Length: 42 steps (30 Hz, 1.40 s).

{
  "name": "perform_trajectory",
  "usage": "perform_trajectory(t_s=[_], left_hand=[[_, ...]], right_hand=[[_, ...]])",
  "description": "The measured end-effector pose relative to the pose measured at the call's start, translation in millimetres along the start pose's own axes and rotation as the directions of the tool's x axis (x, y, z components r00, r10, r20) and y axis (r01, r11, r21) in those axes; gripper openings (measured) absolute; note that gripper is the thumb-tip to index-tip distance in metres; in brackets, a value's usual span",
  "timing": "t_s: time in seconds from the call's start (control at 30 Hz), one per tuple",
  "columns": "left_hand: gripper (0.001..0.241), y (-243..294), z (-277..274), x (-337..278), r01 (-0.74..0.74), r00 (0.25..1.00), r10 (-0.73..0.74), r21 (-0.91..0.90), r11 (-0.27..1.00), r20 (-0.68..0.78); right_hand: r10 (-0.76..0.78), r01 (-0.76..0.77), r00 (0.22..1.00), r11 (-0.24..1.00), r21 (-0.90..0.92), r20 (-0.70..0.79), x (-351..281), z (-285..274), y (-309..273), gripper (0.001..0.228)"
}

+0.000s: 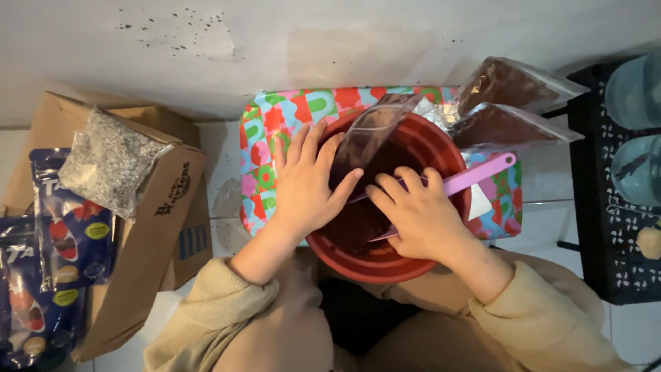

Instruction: Packaging granular bait from a large bucket into small plastic bags using a scoop

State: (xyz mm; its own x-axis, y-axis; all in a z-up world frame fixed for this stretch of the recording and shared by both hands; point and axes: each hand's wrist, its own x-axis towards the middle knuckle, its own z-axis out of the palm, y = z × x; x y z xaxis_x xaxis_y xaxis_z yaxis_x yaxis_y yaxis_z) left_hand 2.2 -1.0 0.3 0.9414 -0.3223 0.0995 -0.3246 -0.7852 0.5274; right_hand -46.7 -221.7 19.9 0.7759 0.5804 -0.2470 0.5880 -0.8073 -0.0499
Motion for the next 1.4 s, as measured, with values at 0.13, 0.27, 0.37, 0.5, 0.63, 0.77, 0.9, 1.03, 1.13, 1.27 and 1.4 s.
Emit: perform_trajectory(t_s=[0.13, 0.27, 0.37, 0.5, 0.63, 0.77, 0.9, 1.03, 1.13, 1.27, 1.4], left_hand=[[0.063, -1, 3, -1, 0.001, 1.000, -0.001, 0.011, 1.000, 0.003], [0.062, 0, 1, 1, -0.005, 1.000, 0.005, 0.026, 1.000, -0.008], [0.062, 1, 2, 0, -0.002, 1.000, 0.003, 0.039, 0.999, -0.008], [0.062, 2, 2, 1, -0.004, 1.000, 0.005, 0.039, 0.999, -0.021], [0.062, 1, 2, 0, -0.007, 1.000, 0.008, 0.039, 0.999, -0.014], [0.062, 2, 1, 0, -0.007, 1.000, 0.008, 0.042, 0.999, -0.019], [0.062, 3, 1, 1, 0.002, 1.000, -0.001, 0.049, 0.999, -0.011], [0.063, 3, 1, 0, 0.007, 1.000, -0.007, 0.054, 0.999, 0.010], [0.063, 3, 1, 2, 0.005, 1.000, -0.005, 0.049, 0.999, 0.011], [0.064, 3, 1, 0, 0.011, 1.000, -0.012, 0.051, 0.999, 0.016], [0.064, 3, 0, 1, 0.001, 1.000, -0.001, 0.047, 0.999, -0.003]], right_hand=[[-0.010, 0.009, 0.999, 1.000, -0.018, -0.039, -2, 4, 0, 0.087], [-0.009, 0.009, 0.999, 1.000, -0.006, -0.040, -2, 7, 1, 0.088], [0.009, -0.009, 1.000, 1.000, -0.007, -0.017, -2, 10, 0, 0.091], [0.039, -0.038, 0.999, 0.999, -0.030, 0.025, 0, 11, 0, 0.095], [0.048, -0.048, 0.998, 0.999, -0.016, 0.044, -1, 13, -1, 0.095], [0.044, -0.043, 0.999, 0.999, -0.026, 0.017, -2, 14, -1, 0.095], [0.046, -0.046, 0.999, 0.999, -0.023, 0.004, -1, 14, -1, 0.094], [0.046, -0.046, 0.999, 0.999, -0.009, 0.013, -1, 15, -1, 0.094], [0.046, -0.046, 0.999, 0.999, -0.021, 0.017, -1, 14, 0, 0.095], [0.058, -0.058, 0.996, 0.998, 0.004, 0.063, 0, 10, -1, 0.093], [0.059, -0.061, 0.993, 0.998, 0.019, 0.099, 4, 1, -1, 0.090]])
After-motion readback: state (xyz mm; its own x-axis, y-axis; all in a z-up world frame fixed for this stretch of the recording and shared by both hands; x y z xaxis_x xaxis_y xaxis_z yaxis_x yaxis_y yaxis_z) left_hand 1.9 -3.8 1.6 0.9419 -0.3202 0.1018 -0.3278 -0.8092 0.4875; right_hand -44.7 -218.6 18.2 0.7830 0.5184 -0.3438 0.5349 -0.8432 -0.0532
